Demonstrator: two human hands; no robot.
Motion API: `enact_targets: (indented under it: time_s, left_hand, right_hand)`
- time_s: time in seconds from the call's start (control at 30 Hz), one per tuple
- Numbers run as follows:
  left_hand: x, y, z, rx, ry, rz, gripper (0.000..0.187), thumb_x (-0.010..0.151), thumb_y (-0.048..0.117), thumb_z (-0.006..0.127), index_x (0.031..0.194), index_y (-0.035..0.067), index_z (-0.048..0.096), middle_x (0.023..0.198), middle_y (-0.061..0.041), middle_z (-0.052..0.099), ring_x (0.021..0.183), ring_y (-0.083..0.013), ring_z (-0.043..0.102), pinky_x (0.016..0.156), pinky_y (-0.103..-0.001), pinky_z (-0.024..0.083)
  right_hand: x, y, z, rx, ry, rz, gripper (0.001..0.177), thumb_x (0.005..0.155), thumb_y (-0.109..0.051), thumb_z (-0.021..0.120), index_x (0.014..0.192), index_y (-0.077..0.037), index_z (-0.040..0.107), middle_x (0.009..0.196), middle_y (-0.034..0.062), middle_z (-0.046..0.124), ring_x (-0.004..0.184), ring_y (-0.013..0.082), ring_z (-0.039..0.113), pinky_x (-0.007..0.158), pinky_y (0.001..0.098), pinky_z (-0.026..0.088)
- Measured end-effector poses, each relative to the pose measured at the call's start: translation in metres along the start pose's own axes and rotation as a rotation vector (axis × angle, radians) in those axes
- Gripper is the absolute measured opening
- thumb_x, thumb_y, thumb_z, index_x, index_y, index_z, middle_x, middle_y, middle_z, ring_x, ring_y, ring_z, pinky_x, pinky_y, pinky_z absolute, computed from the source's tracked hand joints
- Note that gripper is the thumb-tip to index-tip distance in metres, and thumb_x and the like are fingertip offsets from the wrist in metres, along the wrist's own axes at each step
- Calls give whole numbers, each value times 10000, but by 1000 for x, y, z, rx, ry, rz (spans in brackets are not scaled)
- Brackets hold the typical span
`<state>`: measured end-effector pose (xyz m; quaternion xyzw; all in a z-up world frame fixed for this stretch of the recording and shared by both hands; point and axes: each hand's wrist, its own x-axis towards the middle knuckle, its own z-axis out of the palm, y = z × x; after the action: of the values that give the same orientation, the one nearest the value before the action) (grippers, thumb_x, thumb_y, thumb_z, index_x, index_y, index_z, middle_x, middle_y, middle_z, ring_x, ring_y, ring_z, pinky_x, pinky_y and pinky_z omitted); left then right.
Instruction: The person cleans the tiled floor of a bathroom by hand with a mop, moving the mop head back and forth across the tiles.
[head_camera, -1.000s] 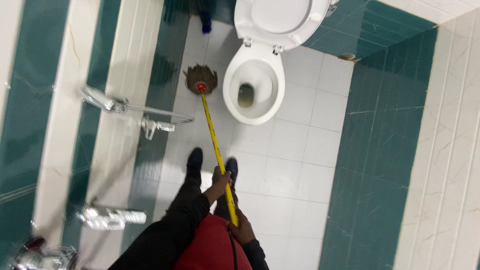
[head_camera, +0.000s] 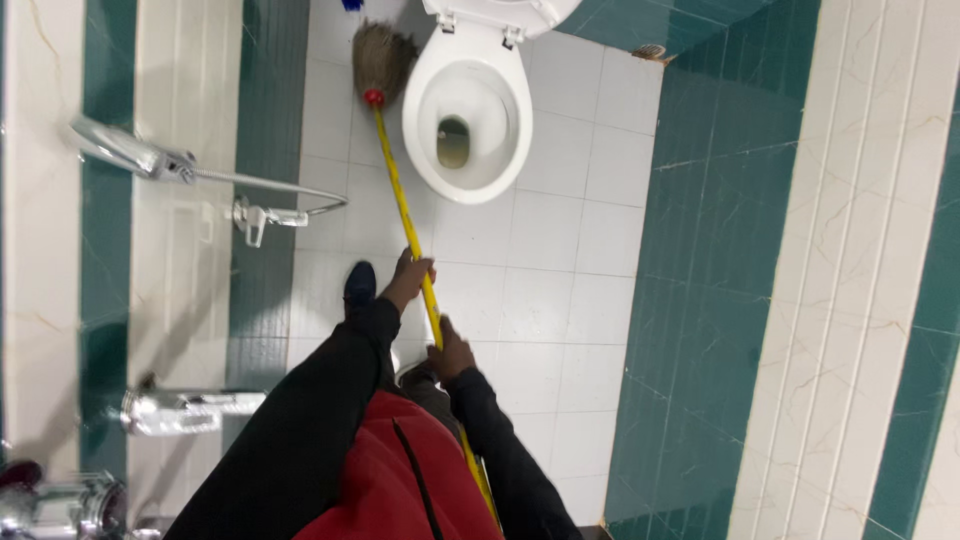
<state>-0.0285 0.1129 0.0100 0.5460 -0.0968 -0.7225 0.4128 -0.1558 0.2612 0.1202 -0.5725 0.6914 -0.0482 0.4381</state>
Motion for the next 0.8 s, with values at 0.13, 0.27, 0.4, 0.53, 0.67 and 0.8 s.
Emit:
enact_targets:
  time_s: [0.13, 0.27, 0.4, 0.53, 0.67, 0.8]
  left_hand:
    - [-86, -81, 17, 4, 47, -49, 395, 899, 26, 653, 1195, 21, 392, 672, -119, 553, 461, -229, 549, 397, -366, 459]
    - [-159, -155, 50, 57, 175, -75, 460, 849, -26, 622, 1245, 81, 415, 720, -96, 533, 446, -218, 531, 378, -369, 470]
    - [-201, -221, 88, 146, 143, -215, 459, 899, -7, 647, 1253, 72, 366, 734, -160, 541, 477, -225, 560, 387, -375, 481]
    - [-216, -267, 131, 229, 129, -277, 518, 885, -38, 636, 1290, 151, 375, 760, -131, 556, 503, -215, 568, 407, -363, 500]
    - [-218, -293, 163, 256, -26, -320, 514, 876, -54, 652, 1269, 130, 377, 768, -105, 552, 514, -203, 574, 403, -364, 503]
    - [-208, -312, 202, 228, -112, -289, 493, 864, -44, 643, 1240, 153, 391, 711, -125, 507, 475, -205, 524, 371, -353, 435]
  right_hand:
    - [-93, 81, 7, 45, -115, 84, 774, 882, -287, 710, 1546, -71, 378, 1340, 285, 610, 1155, 444, 644, 978, 477, 534]
    - [-181, 146, -3, 128, -151, 120, 805, 853, -292, 725, 1549, -83, 379, 1352, 273, 604, 1197, 419, 627, 989, 451, 532]
    - [-254, 193, -12, 186, -54, 40, 778, 838, -246, 718, 1519, -49, 396, 1360, 269, 614, 1181, 417, 646, 964, 446, 545]
    - [-300, 206, -32, 218, -3, 244, 743, 892, -241, 694, 1537, -48, 380, 1301, 296, 632, 1138, 411, 673, 955, 434, 561]
    - [-316, 211, -48, 267, 96, 316, 749, 877, -223, 692, 1541, -46, 394, 1252, 316, 651, 1110, 419, 685, 943, 437, 564]
    - [-313, 235, -54, 328, 182, 295, 761, 857, -202, 694, 1526, -12, 386, 1279, 313, 635, 1105, 424, 688, 932, 439, 565]
